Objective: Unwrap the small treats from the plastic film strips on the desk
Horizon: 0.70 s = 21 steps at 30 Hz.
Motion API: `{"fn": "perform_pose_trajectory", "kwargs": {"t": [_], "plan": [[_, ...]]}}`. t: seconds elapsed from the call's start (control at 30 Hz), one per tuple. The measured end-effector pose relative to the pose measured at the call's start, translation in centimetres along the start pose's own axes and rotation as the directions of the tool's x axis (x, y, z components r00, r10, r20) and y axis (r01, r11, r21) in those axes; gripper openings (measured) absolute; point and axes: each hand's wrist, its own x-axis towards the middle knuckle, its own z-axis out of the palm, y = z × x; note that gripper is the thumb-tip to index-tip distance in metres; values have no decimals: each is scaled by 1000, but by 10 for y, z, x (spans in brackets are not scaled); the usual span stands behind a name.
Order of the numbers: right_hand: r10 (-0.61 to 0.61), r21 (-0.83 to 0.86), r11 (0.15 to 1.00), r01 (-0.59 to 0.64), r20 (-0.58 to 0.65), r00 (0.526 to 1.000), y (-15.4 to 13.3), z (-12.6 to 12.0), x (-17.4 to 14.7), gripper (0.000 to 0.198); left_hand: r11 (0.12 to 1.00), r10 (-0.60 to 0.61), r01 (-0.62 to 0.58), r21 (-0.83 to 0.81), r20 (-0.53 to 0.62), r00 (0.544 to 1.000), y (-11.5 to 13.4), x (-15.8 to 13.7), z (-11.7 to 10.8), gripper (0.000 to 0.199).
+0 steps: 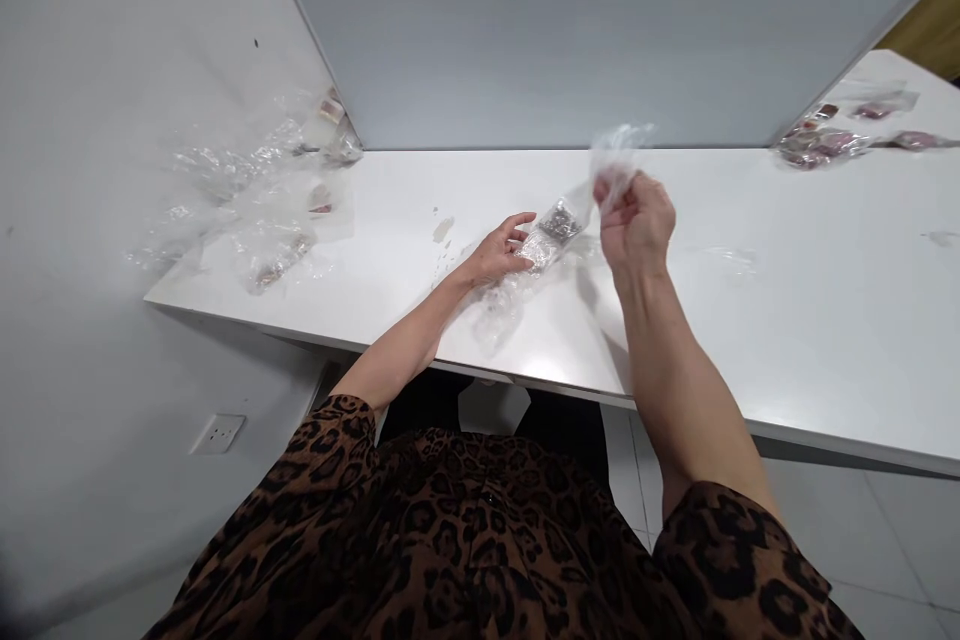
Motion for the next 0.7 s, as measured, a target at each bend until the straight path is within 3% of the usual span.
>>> {"fn": "perform_pose_trajectory", "kwargs": {"t": [0.07, 0.13, 0.2, 0.27, 0.33, 0.4, 0.47, 0.57, 0.7], "plan": [[-2, 51, 999, 6, -66, 998, -5, -5, 18, 12, 999, -47, 47, -3, 0, 999, 2, 1, -2, 65], [8, -1, 1000, -8, -95, 995, -9, -11, 24, 16, 996, -86, 84, -43, -45, 995, 5, 2, -2, 57], [27, -114, 993, -32, -46, 999, -12, -14, 16, 20, 989, -113, 102, -107, -102, 988, 6, 3, -3, 50], [129, -285, 953, -102, 79, 989, -15, -13, 1, 28, 979, -114, 84, -186, -159, 981, 6, 4, -2, 48], [339, -499, 839, -218, 164, 927, -17, -9, -15, 47, 961, -107, 48, -274, -206, 973, 8, 3, 0, 49], [536, -673, 667, -320, 136, 833, -16, -3, -26, 60, 930, -110, 12, -367, -247, 963, 11, 3, 2, 50], [634, -717, 573, -397, 79, 770, -11, 4, -33, 63, 894, -120, -8, -447, -258, 959, 13, 2, 4, 52], [655, -558, 658, -505, 93, 750, -1, 14, -38, 61, 848, -148, 21, -530, -198, 969, 15, 0, 6, 54], [594, -315, 783, -536, 126, 795, 7, 19, -40, 48, 801, -192, 124, -586, -55, 980, 12, -4, 10, 50]]}}
